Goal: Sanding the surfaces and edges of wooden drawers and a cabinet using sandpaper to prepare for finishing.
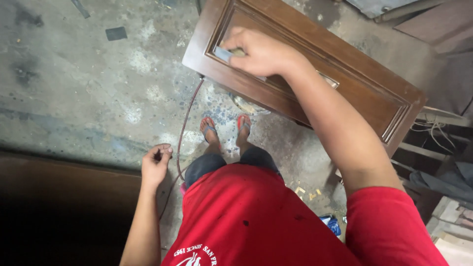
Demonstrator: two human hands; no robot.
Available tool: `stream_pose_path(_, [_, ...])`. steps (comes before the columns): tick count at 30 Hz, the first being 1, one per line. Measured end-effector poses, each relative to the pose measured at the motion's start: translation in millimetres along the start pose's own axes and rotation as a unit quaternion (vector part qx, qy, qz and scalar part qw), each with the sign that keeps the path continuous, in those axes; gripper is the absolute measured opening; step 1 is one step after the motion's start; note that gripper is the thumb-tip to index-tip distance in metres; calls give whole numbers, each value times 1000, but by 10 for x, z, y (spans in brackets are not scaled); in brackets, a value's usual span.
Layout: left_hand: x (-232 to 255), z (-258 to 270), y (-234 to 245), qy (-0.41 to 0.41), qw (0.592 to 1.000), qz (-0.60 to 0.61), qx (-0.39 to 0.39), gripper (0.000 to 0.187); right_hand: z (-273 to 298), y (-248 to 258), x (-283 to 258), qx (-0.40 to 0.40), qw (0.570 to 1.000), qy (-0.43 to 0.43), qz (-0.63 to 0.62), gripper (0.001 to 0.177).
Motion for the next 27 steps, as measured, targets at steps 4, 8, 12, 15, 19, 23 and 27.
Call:
stream_pose_path(4, [165, -66, -100, -74, 997, 0, -18, 12, 588, -87, 288, -25, 999, -31, 26, 40])
stream_pose_path(8, [883, -38, -385, -123, 991, -53, 4, 18, 1450, -27, 459, -20, 994, -71, 76, 17])
stream_pose_path(12, [2163, 360, -885, -359, 921, -148, 18, 17, 2297, -32, 711, -17, 983, -169, 75, 25])
stream_pose_path(15, [2853, 568, -1437, -487, 862, -139, -14, 22, 2839, -107, 939, 5, 981, -189, 35, 22])
stream_pose_path(19, [3368, 824, -2209, -604, 770, -205, -35, 30, 3436, -116, 1074, 43, 978, -202, 36, 20])
stream_pose_path(23, [3512, 978, -2863, -640, 723, -242, -93, 31, 3934, -136, 1300, 39, 967, -244, 55, 20])
stream_pose_path(27, [3437, 1087, -3347, -653, 694, -279, -114, 30, 4227, -202, 1434, -8, 950, -274, 149, 20])
Point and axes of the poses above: each hand's wrist, its own z-axis away from the middle knuckle, its own y-axis out of the back of the hand, x = y × z, the point moved 7 cm from there along -z, towards the middle knuckle
